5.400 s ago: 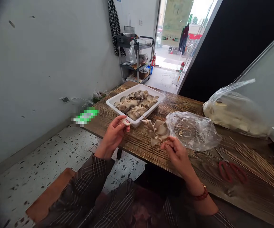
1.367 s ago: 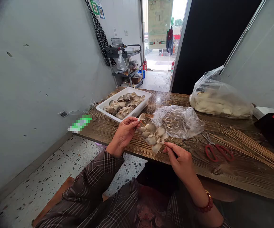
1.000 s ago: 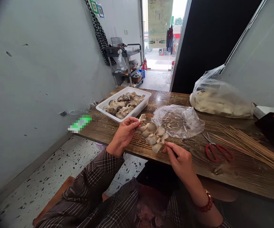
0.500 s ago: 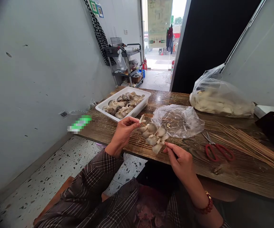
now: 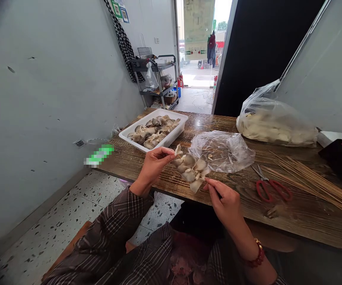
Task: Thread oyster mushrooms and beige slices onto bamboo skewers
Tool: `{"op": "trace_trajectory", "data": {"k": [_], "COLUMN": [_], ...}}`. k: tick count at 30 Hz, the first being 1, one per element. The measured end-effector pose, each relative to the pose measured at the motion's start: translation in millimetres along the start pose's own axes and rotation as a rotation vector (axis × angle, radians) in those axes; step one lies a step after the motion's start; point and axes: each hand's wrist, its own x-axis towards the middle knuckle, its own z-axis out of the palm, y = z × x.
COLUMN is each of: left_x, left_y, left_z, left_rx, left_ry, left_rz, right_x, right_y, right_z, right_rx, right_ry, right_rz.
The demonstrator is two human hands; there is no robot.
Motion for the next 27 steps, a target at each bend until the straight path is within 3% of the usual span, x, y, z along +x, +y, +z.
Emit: {"op": "trace_trajectory", "data": {"k": [9, 14, 18, 23, 27], "left_x": [1, 0, 0, 1, 2], "left_y": [-2, 0, -4, -12, -14], "left_z": [-3.3, -5.8, -4.6, 1.3, 3.4], "left_rx": [0.079, 0.048, -0.112, -0.101, -0.159], "left_ry": [-0.060, -0.168, -0.100, -0.131, -0.085], "left_rz": [0.013, -0.043, -0.093, -0.147, -0.179], "right_x": [5, 3, 0, 3, 7], "right_y": [-6, 1, 6, -1, -6], "right_z": [5, 10, 14, 16, 17], "right_rx": [0.055, 0.130, 0.210, 0.175, 0.142], "right_ry": [0.012, -0.007, -0.031, -0.043, -0.054], "right_rz": [0.015, 0.132, 0.212, 0.178, 0.137]}}
